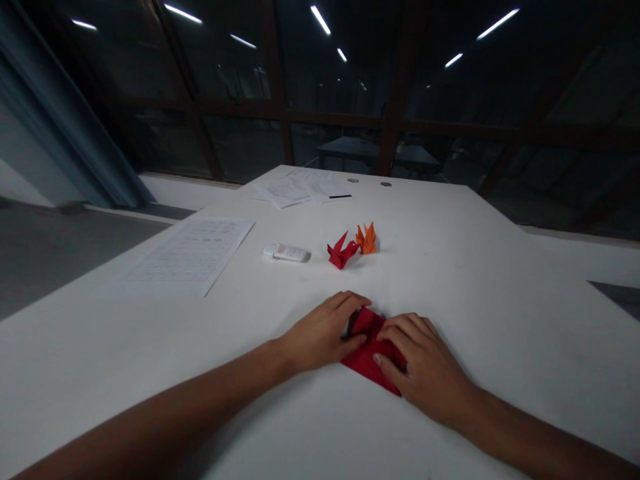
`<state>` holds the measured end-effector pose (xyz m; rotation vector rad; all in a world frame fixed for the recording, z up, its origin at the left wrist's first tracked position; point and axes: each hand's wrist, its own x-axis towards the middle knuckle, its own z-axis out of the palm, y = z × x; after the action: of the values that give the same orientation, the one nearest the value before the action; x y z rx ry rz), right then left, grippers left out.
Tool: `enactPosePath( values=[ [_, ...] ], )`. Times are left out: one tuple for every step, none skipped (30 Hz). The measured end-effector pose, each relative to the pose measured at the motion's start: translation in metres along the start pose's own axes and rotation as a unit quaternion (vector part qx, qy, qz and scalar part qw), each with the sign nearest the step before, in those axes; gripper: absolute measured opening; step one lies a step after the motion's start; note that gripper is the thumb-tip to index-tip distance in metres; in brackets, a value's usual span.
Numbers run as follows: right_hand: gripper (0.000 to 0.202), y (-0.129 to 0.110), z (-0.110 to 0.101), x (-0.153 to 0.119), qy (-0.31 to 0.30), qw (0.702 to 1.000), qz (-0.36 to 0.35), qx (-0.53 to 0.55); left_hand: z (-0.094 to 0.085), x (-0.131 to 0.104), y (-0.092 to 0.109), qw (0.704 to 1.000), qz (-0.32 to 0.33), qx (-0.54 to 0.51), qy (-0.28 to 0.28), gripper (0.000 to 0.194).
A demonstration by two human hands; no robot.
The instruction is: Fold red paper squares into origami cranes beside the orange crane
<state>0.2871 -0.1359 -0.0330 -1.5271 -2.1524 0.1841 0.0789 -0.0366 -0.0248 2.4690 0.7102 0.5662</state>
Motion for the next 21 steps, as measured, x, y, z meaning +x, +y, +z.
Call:
enactPosePath(
  values=[
    [0.015, 0.0005, 0.0002, -0.0001, -0.001, 1.000, 0.001, -0.001, 0.0000, 0.0004, -0.0007, 1.000, -0.004, -0.009, -0.001, 0.055],
    [0.016, 0.0010, 0.0004, -0.0001, -0.002, 1.000, 0.002, -0.002, 0.0000, 0.0008, -0.0014, 1.000, -0.007, -0.018, -0.002, 0.056],
    [0.018, 0.0016, 0.0005, -0.0001, -0.002, 1.000, 0.001, -0.002, -0.0001, 0.0011, -0.0019, 1.000, -0.011, -0.027, -0.004, 0.057],
    [0.019, 0.0021, 0.0004, -0.0001, -0.002, 1.000, -0.002, -0.004, -0.0002, 0.0012, -0.0021, 0.999, -0.013, -0.035, -0.007, 0.057],
    [0.020, 0.0025, 0.0001, 0.0000, -0.003, 1.000, -0.006, -0.007, -0.0004, 0.0011, -0.0020, 0.999, -0.013, -0.044, -0.011, 0.056],
    [0.022, 0.0027, -0.0002, 0.0001, -0.005, 1.000, -0.012, -0.011, -0.0006, 0.0008, -0.0016, 0.998, -0.010, -0.054, -0.015, 0.055],
    [0.024, 0.0027, -0.0007, 0.0001, -0.005, 1.000, -0.017, -0.016, -0.0007, 0.0002, -0.0011, 0.998, -0.004, -0.065, -0.018, 0.054],
    [0.026, 0.0024, -0.0013, 0.0000, -0.008, 0.999, -0.022, -0.021, -0.0006, -0.0005, -0.0004, 0.997, 0.003, -0.076, -0.019, 0.055],
    [0.028, 0.0019, -0.0020, 0.0000, -0.012, 0.999, -0.026, -0.026, -0.0004, -0.0014, 0.0002, 0.996, 0.010, -0.086, -0.019, 0.056],
    [0.028, 0.0012, -0.0027, -0.0002, -0.016, 0.999, -0.029, -0.029, -0.0001, -0.0022, 0.0008, 0.995, 0.017, -0.093, -0.018, 0.059],
    [0.029, 0.0003, -0.0034, -0.0004, -0.020, 0.999, -0.032, -0.031, 0.0004, -0.0029, 0.0011, 0.995, 0.022, -0.098, -0.015, 0.062],
    [0.029, -0.0006, -0.0041, -0.0007, -0.024, 0.999, -0.035, -0.032, 0.0009, -0.0033, 0.0013, 0.995, 0.024, -0.101, -0.012, 0.065],
    [0.029, -0.0015, -0.0048, -0.0010, -0.029, 0.998, -0.036, -0.032, 0.0015, -0.0035, 0.0011, 0.994, 0.023, -0.104, -0.009, 0.068],
    [0.030, -0.0023, -0.0054, -0.0013, -0.033, 0.998, -0.036, -0.031, 0.0020, -0.0033, 0.0008, 0.994, 0.020, -0.109, -0.007, 0.069],
    [0.030, -0.0031, -0.0060, -0.0017, -0.036, 0.998, -0.036, -0.031, 0.0025, -0.0029, 0.0003, 0.993, 0.016, -0.115, -0.006, 0.070],
    [0.031, -0.0037, -0.0065, -0.0021, -0.039, 0.998, -0.035, -0.031, 0.0028, -0.0022, -0.0003, 0.993, 0.010, -0.120, -0.008, 0.072],
    [0.032, -0.0043, -0.0068, -0.0025, -0.043, 0.998, -0.034, -0.032, 0.0030, -0.0014, -0.0008, 0.992, 0.005, -0.124, -0.011, 0.074],
    [0.033, -0.0048, -0.0069, -0.0030, -0.046, 0.998, -0.035, -0.034, 0.0031, -0.0006, -0.0012, 0.992, 0.001, -0.125, -0.013, 0.075],
    [0.036, -0.0051, -0.0069, -0.0035, -0.049, 0.997, -0.037, -0.037, 0.0031, 0.0001, -0.0014, 0.992, -0.004, -0.125, -0.014, 0.076],
    [0.039, -0.0054, -0.0067, -0.0041, -0.051, 0.997, -0.040, -0.041, 0.0032, 0.0007, -0.0016, 0.992, -0.009, -0.124, -0.013, 0.075],
    [0.042, -0.0056, -0.0063, -0.0048, -0.052, 0.997, -0.045, -0.047, 0.0033, 0.0010, -0.0016, 0.992, -0.016, -0.122, -0.012, 0.074]
  ],
)
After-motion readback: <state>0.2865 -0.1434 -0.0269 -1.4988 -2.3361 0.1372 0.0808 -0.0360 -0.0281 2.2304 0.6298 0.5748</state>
